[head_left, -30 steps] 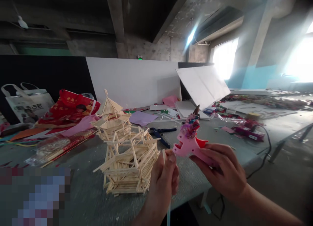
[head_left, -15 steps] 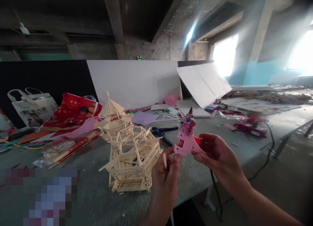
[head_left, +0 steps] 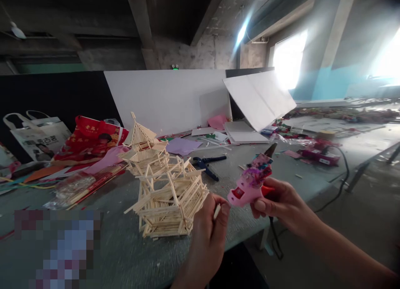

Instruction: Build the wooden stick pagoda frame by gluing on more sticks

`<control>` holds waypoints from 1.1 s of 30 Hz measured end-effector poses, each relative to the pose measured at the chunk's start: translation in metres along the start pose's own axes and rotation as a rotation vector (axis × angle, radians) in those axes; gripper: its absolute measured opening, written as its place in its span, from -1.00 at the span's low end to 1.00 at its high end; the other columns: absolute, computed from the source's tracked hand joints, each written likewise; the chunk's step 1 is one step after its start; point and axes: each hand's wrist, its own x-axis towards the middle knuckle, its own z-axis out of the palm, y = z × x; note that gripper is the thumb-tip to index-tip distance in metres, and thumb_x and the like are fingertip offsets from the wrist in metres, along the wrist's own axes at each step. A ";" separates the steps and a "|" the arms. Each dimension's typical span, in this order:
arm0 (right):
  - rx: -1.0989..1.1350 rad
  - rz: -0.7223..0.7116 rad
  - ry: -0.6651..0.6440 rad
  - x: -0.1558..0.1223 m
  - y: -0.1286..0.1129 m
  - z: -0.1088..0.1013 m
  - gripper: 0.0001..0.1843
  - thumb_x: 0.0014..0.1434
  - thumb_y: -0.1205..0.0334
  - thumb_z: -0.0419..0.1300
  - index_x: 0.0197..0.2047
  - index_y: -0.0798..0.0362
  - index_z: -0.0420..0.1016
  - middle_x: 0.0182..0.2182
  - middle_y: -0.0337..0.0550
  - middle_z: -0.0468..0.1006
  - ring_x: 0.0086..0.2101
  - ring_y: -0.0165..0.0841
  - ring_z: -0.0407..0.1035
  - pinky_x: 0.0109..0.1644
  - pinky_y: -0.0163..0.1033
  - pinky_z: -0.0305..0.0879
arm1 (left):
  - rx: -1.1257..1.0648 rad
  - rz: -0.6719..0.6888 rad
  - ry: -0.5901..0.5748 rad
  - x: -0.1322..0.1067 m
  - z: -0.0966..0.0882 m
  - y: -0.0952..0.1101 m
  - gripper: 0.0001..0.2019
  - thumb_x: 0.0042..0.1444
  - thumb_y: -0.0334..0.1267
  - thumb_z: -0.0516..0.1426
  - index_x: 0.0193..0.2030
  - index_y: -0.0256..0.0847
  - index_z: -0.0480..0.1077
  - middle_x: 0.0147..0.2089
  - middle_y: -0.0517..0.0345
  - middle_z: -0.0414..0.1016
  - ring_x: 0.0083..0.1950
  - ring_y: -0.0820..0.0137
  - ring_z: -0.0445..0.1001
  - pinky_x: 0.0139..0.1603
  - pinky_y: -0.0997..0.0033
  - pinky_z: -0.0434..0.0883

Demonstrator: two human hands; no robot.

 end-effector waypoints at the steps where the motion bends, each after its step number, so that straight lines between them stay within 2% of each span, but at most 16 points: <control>1: 0.035 -0.009 -0.011 -0.001 0.002 -0.001 -0.79 0.07 0.18 0.34 -0.32 0.10 0.43 -0.56 -0.21 0.43 -0.56 -0.47 0.25 -0.51 -0.42 0.17 | 0.082 0.051 0.030 -0.001 0.000 0.000 -0.74 0.20 -0.06 -0.01 -0.34 -0.22 0.29 -0.59 0.34 0.06 -0.58 0.58 0.01 -0.55 0.54 0.00; 3: 0.084 -0.023 -0.008 -0.003 0.007 -0.001 -0.82 0.03 0.26 0.37 -0.30 0.09 0.47 -0.55 -0.25 0.41 -0.54 -0.49 0.24 -0.49 -0.44 0.16 | 0.134 0.078 0.052 -0.002 0.000 -0.001 -0.74 0.20 -0.07 -0.01 -0.34 -0.22 0.30 -0.59 0.33 0.08 -0.58 0.58 0.03 -0.55 0.54 0.00; 4: 0.094 -0.030 -0.001 -0.004 0.009 -0.001 -0.82 0.00 0.30 0.39 -0.31 0.08 0.49 -0.55 -0.26 0.40 -0.55 -0.50 0.22 -0.49 -0.44 0.14 | 0.063 0.035 0.020 -0.002 -0.001 -0.002 -0.72 0.20 -0.05 -0.01 -0.34 -0.22 0.28 -0.60 0.34 0.07 -0.59 0.59 0.01 -0.57 0.55 -0.01; 8: 0.099 -0.054 0.035 -0.008 0.016 -0.001 -0.84 -0.06 0.38 0.41 -0.37 0.09 0.53 -0.53 -0.24 0.42 -0.54 -0.51 0.20 -0.48 -0.43 0.12 | -0.497 -0.317 -0.284 0.006 -0.004 -0.006 -0.70 0.15 0.03 0.02 -0.38 -0.16 0.13 -0.65 0.44 -0.09 -0.69 0.64 -0.21 -0.71 0.60 -0.18; 10: 0.118 -0.039 0.022 -0.009 0.018 0.000 -0.87 -0.03 0.35 0.40 -0.38 0.10 0.53 -0.53 -0.22 0.43 -0.53 -0.48 0.23 -0.47 -0.41 0.13 | -0.582 -0.388 -0.355 0.009 -0.005 -0.005 -0.71 0.13 0.01 0.03 -0.39 -0.14 0.09 -0.65 0.46 -0.13 -0.70 0.64 -0.28 -0.73 0.61 -0.23; 12: 0.178 -0.017 0.009 -0.008 0.020 0.001 -0.88 0.01 0.30 0.37 -0.36 0.10 0.53 -0.56 -0.22 0.40 -0.54 -0.47 0.24 -0.48 -0.40 0.12 | -0.405 -0.301 -0.274 0.010 -0.005 -0.001 -0.74 0.16 -0.04 0.00 -0.39 -0.15 0.10 -0.65 0.45 -0.10 -0.70 0.63 -0.21 -0.71 0.60 -0.17; 15: 0.307 0.030 0.019 -0.005 0.024 0.005 -0.85 0.08 0.23 0.32 -0.30 0.11 0.49 -0.59 -0.23 0.36 -0.57 -0.46 0.22 -0.52 -0.40 0.08 | 0.130 -0.013 -0.066 0.009 -0.002 0.006 -0.81 0.19 -0.16 -0.02 -0.39 -0.18 0.16 -0.62 0.37 0.03 -0.62 0.57 0.02 -0.59 0.54 0.00; 16: 0.354 0.057 0.026 -0.004 0.025 0.006 -0.84 0.10 0.21 0.30 -0.28 0.12 0.47 -0.59 -0.23 0.35 -0.58 -0.46 0.21 -0.53 -0.40 0.07 | 0.283 0.068 -0.023 0.010 0.000 0.009 -0.84 0.19 -0.21 -0.03 -0.39 -0.19 0.16 -0.61 0.35 0.07 -0.60 0.56 0.07 -0.55 0.52 0.03; 18: 0.455 0.146 0.038 -0.001 0.028 0.007 -0.82 0.13 0.20 0.27 -0.27 0.13 0.45 -0.59 -0.20 0.36 -0.60 -0.46 0.19 -0.55 -0.39 0.08 | 0.465 0.144 0.016 0.013 0.004 0.013 -0.89 0.17 -0.29 -0.03 -0.39 -0.18 0.15 -0.60 0.34 0.10 -0.58 0.54 0.11 -0.50 0.48 0.05; 22: 0.672 0.376 0.097 0.007 0.025 0.005 -0.77 0.09 0.20 0.31 -0.24 0.18 0.47 -0.58 -0.17 0.37 -0.60 -0.48 0.18 -0.58 -0.43 0.12 | 0.555 0.103 0.055 0.031 0.007 0.023 -0.85 0.12 -0.34 -0.02 -0.45 -0.17 0.09 -0.60 0.34 0.10 -0.58 0.52 0.08 -0.48 0.45 0.04; 25: 0.803 0.526 0.070 0.014 0.017 0.002 -0.73 0.03 0.21 0.35 -0.28 0.25 0.48 -0.65 -0.21 0.32 -0.64 -0.51 0.14 -0.64 -0.48 0.09 | 0.546 0.075 0.056 0.044 0.005 0.029 -0.77 0.14 -0.30 -0.03 -0.51 -0.16 0.02 -0.60 0.33 0.07 -0.56 0.50 0.06 -0.47 0.44 0.01; 29: 0.914 0.572 0.022 0.018 0.010 0.000 -0.75 0.06 0.26 0.33 -0.26 0.28 0.47 -0.63 -0.23 0.35 -0.66 -0.57 0.13 -0.67 -0.53 0.07 | 0.490 0.025 0.037 0.049 0.001 0.034 -0.73 0.17 -0.25 -0.06 -0.54 -0.16 0.00 -0.60 0.33 0.06 -0.53 0.49 0.08 -0.44 0.44 0.02; 33: 0.999 0.604 -0.037 0.018 0.012 -0.002 -0.76 0.13 0.28 0.28 -0.21 0.29 0.43 -0.53 -0.19 0.42 -0.63 -0.58 0.20 -0.66 -0.54 0.12 | 0.410 -0.015 0.022 0.047 -0.001 0.035 -0.77 0.17 -0.25 -0.07 -0.52 -0.17 0.08 -0.58 0.31 0.14 -0.52 0.49 0.13 -0.44 0.45 0.06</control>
